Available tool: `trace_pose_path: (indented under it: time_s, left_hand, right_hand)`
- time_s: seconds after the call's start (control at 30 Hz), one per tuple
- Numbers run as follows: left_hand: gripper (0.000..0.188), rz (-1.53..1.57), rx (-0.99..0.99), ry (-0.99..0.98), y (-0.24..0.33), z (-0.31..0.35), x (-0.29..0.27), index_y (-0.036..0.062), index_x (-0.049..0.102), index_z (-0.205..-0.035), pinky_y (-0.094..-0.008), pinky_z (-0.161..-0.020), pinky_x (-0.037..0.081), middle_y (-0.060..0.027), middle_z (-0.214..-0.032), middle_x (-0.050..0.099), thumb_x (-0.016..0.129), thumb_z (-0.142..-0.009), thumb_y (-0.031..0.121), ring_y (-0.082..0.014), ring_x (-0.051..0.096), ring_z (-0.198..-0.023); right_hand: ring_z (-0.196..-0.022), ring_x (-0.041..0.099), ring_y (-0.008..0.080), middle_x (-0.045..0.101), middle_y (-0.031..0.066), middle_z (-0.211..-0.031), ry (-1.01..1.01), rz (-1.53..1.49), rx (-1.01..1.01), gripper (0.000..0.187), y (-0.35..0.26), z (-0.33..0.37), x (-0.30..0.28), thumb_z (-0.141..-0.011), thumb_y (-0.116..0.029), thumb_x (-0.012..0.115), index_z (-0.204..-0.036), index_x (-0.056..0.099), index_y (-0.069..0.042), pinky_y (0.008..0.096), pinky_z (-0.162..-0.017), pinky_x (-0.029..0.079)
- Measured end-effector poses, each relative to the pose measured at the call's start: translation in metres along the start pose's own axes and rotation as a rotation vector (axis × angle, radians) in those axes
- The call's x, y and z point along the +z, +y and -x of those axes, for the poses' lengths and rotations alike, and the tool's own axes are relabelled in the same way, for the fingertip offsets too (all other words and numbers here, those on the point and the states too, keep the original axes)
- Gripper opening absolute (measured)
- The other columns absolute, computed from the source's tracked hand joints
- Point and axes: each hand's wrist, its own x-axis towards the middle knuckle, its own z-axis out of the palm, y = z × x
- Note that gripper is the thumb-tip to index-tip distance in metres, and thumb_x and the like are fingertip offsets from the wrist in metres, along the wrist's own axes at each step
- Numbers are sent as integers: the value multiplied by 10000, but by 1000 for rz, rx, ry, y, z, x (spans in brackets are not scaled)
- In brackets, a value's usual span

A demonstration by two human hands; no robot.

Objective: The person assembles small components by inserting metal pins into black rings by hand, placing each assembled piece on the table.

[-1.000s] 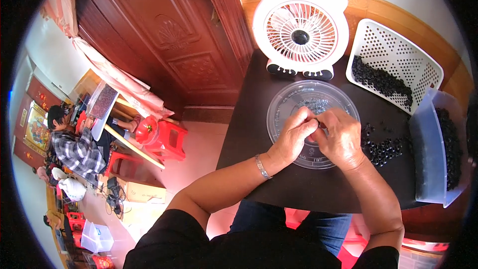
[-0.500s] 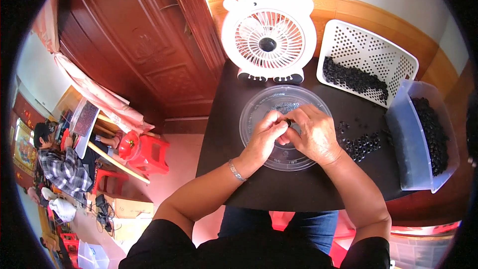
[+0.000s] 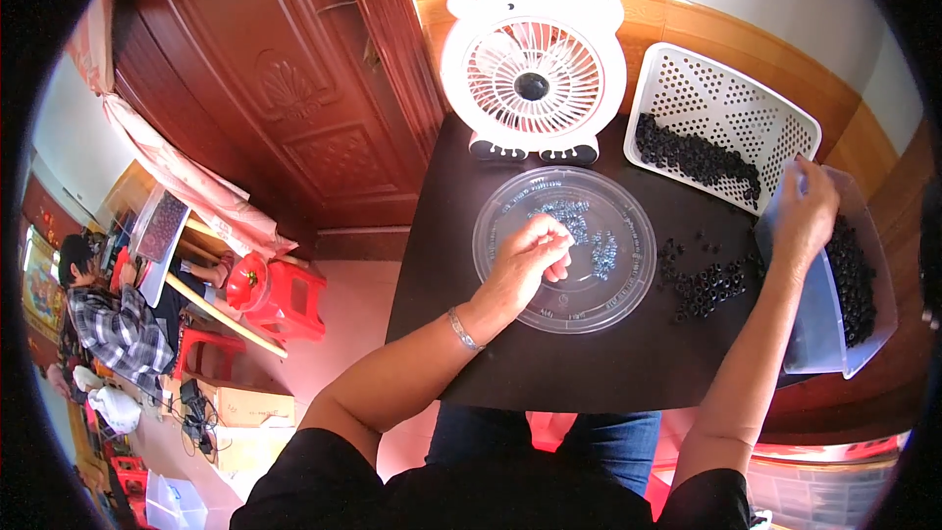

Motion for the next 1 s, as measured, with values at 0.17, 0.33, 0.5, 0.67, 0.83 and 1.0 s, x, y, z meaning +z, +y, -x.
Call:
trace_pose_path:
  time_s: [0.17,0.33,0.5,0.67,0.83,1.0]
  left_hand:
    - [132,-22,-11,0,3,-1,-4,50,572,-911,-224,-585,450,-18,-711,565,550,-926,179,-84,542,-627]
    - [133,-29,-32,1,5,0,-3,55,562,-888,-222,-587,446,-17,-712,567,553,-924,182,-82,539,-628]
    - [142,-10,-57,-39,3,-3,-2,58,554,-862,-218,-587,442,-13,-713,568,556,-920,188,-79,537,-632]
    - [142,-27,-70,-41,5,-2,-1,61,557,-856,-217,-587,440,-13,-710,568,557,-914,190,-78,538,-628]
    - [152,-52,-59,-49,4,5,-3,54,565,-884,-225,-599,446,-20,-724,574,533,-926,196,-91,549,-643]
    - [135,-2,-18,-17,-2,1,-9,52,561,-860,-218,-546,434,-18,-699,564,563,-907,178,-77,536,-603]
  right_hand:
    - [-735,643,304,656,140,-769,-699,-324,5,180,-30,27,15,-743,-174,675,-851,638,-35,378,-683,498]
    - [-719,632,321,640,135,-724,-960,-287,-59,193,-31,33,20,-618,-156,712,-751,626,-46,393,-652,492]
    - [-718,622,333,630,137,-711,-1120,-165,-100,199,-15,45,41,-572,-142,726,-711,614,-54,411,-647,482]
    - [-638,622,236,612,109,-626,-1133,-230,-63,167,-9,49,48,-583,-114,708,-685,616,-20,336,-591,470]
    - [-667,623,247,625,116,-666,-1021,-338,5,162,-10,38,18,-644,-135,686,-746,631,-22,350,-618,474]
    - [-686,572,169,617,82,-759,-911,-336,37,217,-7,45,-17,-738,-140,664,-910,636,-9,290,-683,470]
